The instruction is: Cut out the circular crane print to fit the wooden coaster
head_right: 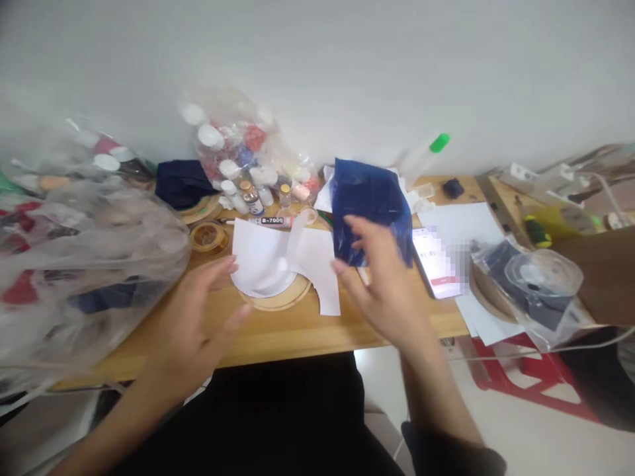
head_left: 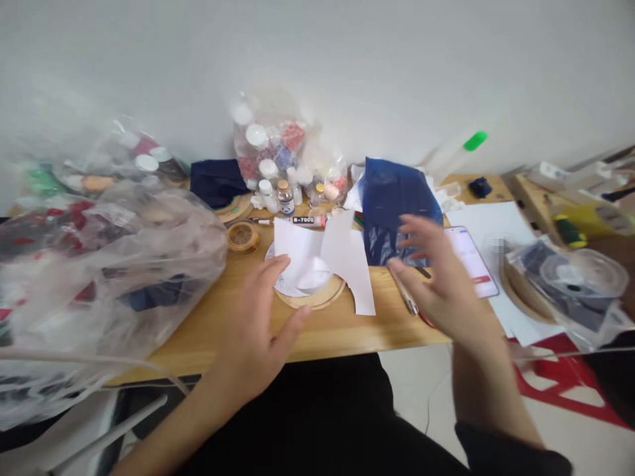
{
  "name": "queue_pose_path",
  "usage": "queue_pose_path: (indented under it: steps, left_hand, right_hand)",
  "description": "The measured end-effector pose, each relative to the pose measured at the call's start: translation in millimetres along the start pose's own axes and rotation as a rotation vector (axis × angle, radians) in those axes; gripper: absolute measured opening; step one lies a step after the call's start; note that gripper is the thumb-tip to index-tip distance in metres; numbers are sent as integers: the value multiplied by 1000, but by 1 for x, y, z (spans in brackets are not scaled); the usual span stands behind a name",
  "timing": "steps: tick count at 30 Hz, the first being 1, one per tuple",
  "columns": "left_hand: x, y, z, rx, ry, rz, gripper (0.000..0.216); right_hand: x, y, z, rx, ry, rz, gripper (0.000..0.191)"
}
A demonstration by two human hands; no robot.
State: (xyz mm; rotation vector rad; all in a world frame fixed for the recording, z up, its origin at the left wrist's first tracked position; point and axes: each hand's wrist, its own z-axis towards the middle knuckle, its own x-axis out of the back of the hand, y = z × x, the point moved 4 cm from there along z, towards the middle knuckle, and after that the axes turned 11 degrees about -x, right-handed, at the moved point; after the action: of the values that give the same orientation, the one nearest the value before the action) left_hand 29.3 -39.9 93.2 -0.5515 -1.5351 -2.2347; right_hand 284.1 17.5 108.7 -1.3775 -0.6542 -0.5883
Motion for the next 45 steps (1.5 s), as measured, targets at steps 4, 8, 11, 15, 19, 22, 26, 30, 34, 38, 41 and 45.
queue_pose_path:
  steps: [4,8,11,15,19,22,26,30,34,38,41,45]
  left_hand:
    - [-35,-27,6,120,-20,36,55]
    - [-39,-45,5,225,-2,-64,56]
    - [-32,-46,4,292,24,-195,56]
    - [-19,-32,5,247,29,-219,52]
    - [-7,-13,7,79,75,-280,20]
    - [-7,-8,7,64,109,-426,17]
    - [-13,-5,7,6,182,-598,47]
    - [-15,-13,6,57,257,-498,57]
    - [-24,-20,3,189,146,-507,53]
    - [-38,-17,3,268,-63,-557,49]
    - [-45,-14,5,293,-184,-592,34]
    - [-48,-18,10,376,-189,-593,14]
  right_hand:
    - [-50,18,3,-62,-164,-80,60]
    - [-76,28,2,-19,-206,-172,49]
    - [-76,21,3,32,-187,-202,48]
    - [-75,1,3,114,-172,-226,70]
    - [-85,-20,-3,122,-201,-285,76]
    - [-96,-27,-9,113,-210,-297,63]
    - [-95,-17,-8,28,-218,-187,38]
    - [-64,-10,-9,-62,-155,63,22]
    - [-27,-18,-23,-195,-53,369,12]
    - [-32,-16,-29,-495,-201,764,16]
    - [-53,-5,-27,-709,-302,901,26]
    - [-72,4,-24,-735,-468,911,31]
